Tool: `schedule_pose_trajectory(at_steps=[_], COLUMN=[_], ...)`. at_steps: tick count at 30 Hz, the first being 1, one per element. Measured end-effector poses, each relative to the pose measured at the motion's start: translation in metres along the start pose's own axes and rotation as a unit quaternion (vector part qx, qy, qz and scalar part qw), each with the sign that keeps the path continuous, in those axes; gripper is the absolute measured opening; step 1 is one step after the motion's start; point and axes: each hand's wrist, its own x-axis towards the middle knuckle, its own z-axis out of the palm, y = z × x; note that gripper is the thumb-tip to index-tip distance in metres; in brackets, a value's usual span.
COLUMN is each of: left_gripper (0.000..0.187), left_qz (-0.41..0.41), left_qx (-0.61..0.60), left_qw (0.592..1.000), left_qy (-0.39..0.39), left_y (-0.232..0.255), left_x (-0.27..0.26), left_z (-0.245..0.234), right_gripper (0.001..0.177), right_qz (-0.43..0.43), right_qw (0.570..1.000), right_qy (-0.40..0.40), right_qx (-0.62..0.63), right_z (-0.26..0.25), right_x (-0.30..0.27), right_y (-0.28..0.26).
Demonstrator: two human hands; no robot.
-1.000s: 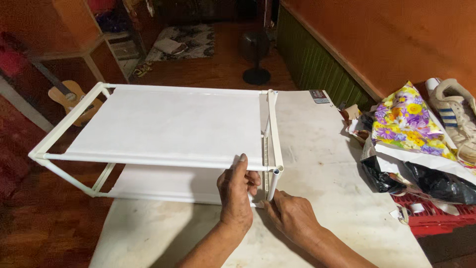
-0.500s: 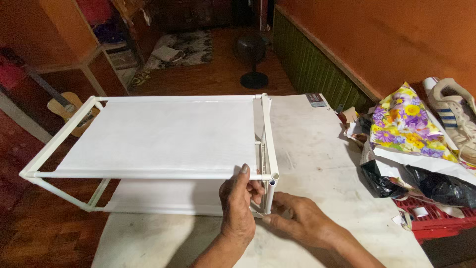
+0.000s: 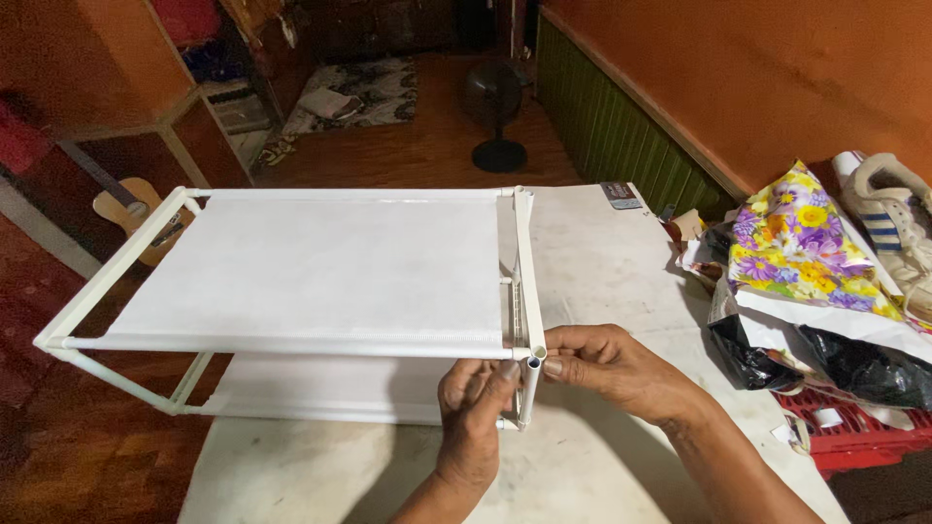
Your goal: The person assembles a two-tier white mesh shelf by inserting white plastic rods into corner joints and connecting two mesh panels. They align and secure the frame, then lift and adjust the assembled unit on the table.
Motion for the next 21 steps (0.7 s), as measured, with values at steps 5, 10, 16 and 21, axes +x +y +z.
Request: schedule_pose_trajectory(at_steps=[5, 10, 16, 21], left_gripper=[0.041, 0.030, 0.030, 0.037], left_qz=[0.079, 0.135, 0.162, 0.230], left_qx=[0.064, 0.223, 0.252, 0.278], left_qw=[0.993, 0.965, 0.954, 0.932], left_qy=[-0.066, -0.016, -0.026, -0.028], left_y=[-0.005, -0.022, -0.039, -0.042], left_x=[-0.004, 0.000, -0.004, 0.001], left_z=[0.005, 0.004, 0.000, -0.002], right_gripper=[0.036, 0.034, 0.034, 0.036], right_qz=[-0.005, -0.007, 0.010, -0.004], right_qw=[0.998, 0.994, 0.988, 0.988], right_qy=[0.059, 0.110, 0.152, 0.157], right_qx=[0.016, 0.008, 0.005, 0.002], right_z=[0.001, 0.006, 0.012, 0.015], right_x=[0.001, 0.001, 0.002, 0.003], right_y=[0.007, 0.007, 0.006, 0.007])
